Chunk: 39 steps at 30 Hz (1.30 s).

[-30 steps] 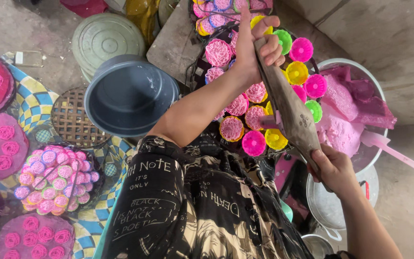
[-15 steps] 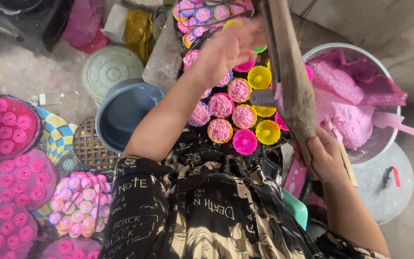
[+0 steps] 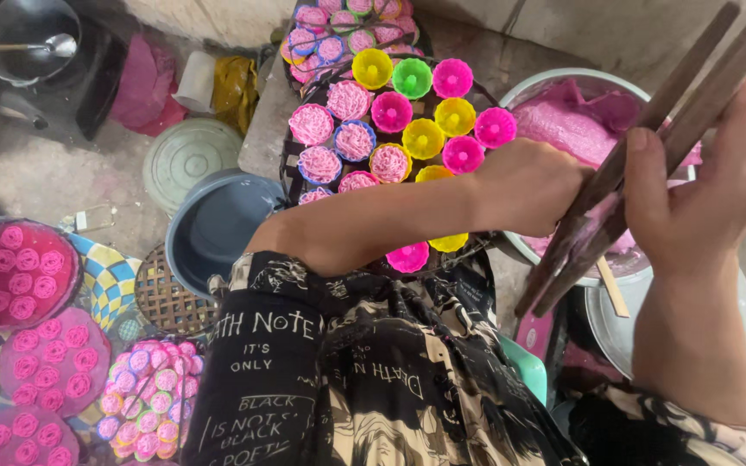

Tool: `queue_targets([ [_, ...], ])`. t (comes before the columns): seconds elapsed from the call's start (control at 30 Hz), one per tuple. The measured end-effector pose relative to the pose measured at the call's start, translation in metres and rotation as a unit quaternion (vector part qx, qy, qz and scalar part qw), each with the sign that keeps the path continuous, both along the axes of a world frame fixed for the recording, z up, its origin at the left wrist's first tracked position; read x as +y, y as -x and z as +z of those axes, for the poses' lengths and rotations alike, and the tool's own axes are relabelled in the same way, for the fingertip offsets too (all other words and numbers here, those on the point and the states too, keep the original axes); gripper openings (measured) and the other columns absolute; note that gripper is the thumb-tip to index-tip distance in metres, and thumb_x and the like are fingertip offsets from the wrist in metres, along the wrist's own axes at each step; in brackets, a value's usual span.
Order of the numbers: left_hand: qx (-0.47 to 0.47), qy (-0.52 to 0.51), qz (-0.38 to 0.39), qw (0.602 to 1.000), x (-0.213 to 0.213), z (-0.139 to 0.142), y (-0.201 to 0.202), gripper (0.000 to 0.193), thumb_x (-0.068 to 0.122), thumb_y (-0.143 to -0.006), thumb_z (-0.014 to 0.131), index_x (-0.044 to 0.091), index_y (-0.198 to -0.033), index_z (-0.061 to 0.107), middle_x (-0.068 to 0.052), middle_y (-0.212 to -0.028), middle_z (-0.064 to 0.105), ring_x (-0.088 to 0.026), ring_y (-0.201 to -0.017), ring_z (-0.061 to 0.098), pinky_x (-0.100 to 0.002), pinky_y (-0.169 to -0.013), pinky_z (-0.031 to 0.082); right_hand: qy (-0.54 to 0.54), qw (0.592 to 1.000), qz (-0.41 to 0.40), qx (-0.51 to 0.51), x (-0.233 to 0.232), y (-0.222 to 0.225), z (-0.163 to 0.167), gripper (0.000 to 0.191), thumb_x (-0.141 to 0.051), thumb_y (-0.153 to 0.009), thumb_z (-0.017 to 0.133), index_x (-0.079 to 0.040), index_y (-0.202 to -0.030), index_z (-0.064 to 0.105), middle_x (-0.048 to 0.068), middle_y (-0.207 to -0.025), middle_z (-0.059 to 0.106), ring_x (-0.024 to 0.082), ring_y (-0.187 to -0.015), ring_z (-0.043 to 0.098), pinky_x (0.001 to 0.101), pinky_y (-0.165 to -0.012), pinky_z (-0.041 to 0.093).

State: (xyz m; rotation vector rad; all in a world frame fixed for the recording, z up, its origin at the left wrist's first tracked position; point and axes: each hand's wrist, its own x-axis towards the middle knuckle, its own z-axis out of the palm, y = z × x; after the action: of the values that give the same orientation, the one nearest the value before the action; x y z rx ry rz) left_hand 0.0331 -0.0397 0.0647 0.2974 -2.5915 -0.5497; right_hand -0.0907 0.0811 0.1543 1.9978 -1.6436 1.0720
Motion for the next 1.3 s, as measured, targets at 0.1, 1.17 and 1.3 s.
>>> queue_targets([
  [0.1,-0.068,-0.047,-0.230,0.970,-0.005,0.025,0.017,0.043,0.029,-0.058,0.083,0.018,-0.098,0.076,-0.011,-0.084,0.077,-0.032,-0.079,0.073,-0.047,-0.068,0.058,0.021,0.976,0.023,0.216,0.023,-0.019,0.027,0.040,-0.014,-0.089,0.079,0.012,-0.113,0.062,0.020,-0.101,0.055,0.035,-0.090,0.055,0.0481,-0.080,0.047],
  [1.17,0.466,-0.387,-0.233,0.761,-0.022,-0.003,0.037,0.034,0.012,-0.095,0.083,0.015,-0.126,0.067,-0.004,-0.124,0.052,-0.033,-0.131,0.063,-0.050,-0.121,0.049,-0.091,0.908,0.045,-0.406,0.048,0.183,-0.192,0.063,-0.016,-0.098,0.079,-0.010,-0.152,0.049,0.017,-0.145,0.058,0.029,-0.133,0.057,0.0390,-0.115,0.048],
  [1.3,0.376,-0.441,-0.170,0.797,-0.033,-0.025,0.024,0.038,0.010,-0.097,0.083,0.005,-0.131,0.064,-0.008,-0.129,0.058,-0.029,-0.124,0.064,-0.043,-0.107,0.052,-0.332,0.885,-0.324,-0.042,0.045,0.221,-0.289,0.090,-0.028,-0.055,0.090,0.004,-0.133,0.059,0.033,-0.129,0.060,0.053,-0.115,0.057,0.0583,-0.085,0.048],
])
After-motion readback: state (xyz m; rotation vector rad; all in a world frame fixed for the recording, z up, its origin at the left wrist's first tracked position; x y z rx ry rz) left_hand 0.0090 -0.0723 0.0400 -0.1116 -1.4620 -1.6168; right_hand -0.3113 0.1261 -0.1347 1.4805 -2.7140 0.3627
